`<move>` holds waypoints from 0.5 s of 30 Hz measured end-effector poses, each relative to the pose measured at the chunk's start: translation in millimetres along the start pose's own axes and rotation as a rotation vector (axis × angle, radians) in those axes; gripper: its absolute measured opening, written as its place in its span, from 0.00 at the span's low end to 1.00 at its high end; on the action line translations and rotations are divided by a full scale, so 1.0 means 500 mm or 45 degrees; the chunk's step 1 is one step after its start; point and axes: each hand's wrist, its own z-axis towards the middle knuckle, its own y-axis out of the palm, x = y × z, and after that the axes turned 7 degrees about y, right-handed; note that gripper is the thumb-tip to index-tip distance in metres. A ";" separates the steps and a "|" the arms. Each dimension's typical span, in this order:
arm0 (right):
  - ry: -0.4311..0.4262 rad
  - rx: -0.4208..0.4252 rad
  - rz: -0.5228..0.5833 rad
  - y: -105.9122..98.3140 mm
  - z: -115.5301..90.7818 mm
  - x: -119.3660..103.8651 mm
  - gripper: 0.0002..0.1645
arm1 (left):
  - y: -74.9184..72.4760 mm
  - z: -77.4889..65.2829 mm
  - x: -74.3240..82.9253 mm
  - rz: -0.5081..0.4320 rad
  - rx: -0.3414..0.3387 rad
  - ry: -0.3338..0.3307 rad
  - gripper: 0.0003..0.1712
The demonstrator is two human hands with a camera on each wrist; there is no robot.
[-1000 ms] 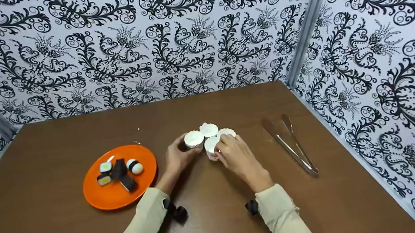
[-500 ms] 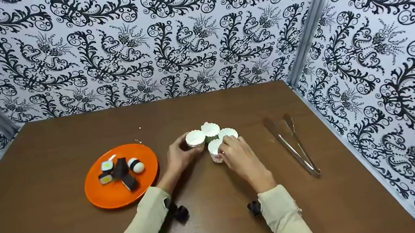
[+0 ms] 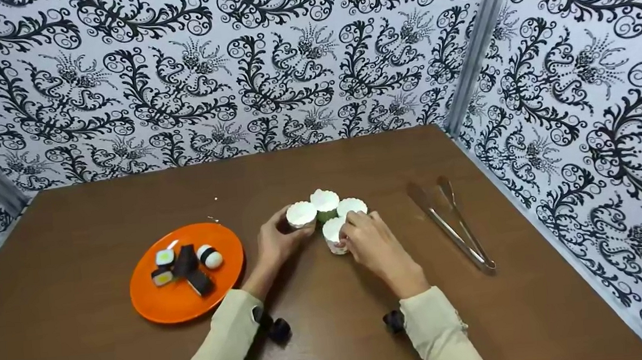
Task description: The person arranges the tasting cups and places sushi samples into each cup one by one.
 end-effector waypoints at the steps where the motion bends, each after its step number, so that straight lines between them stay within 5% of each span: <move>1: 0.001 0.001 -0.002 -0.001 0.000 0.000 0.10 | 0.000 0.000 0.000 0.001 0.002 0.001 0.36; 15: 0.025 -0.005 -0.009 -0.007 -0.002 -0.002 0.12 | -0.004 -0.003 0.003 -0.003 -0.004 0.011 0.36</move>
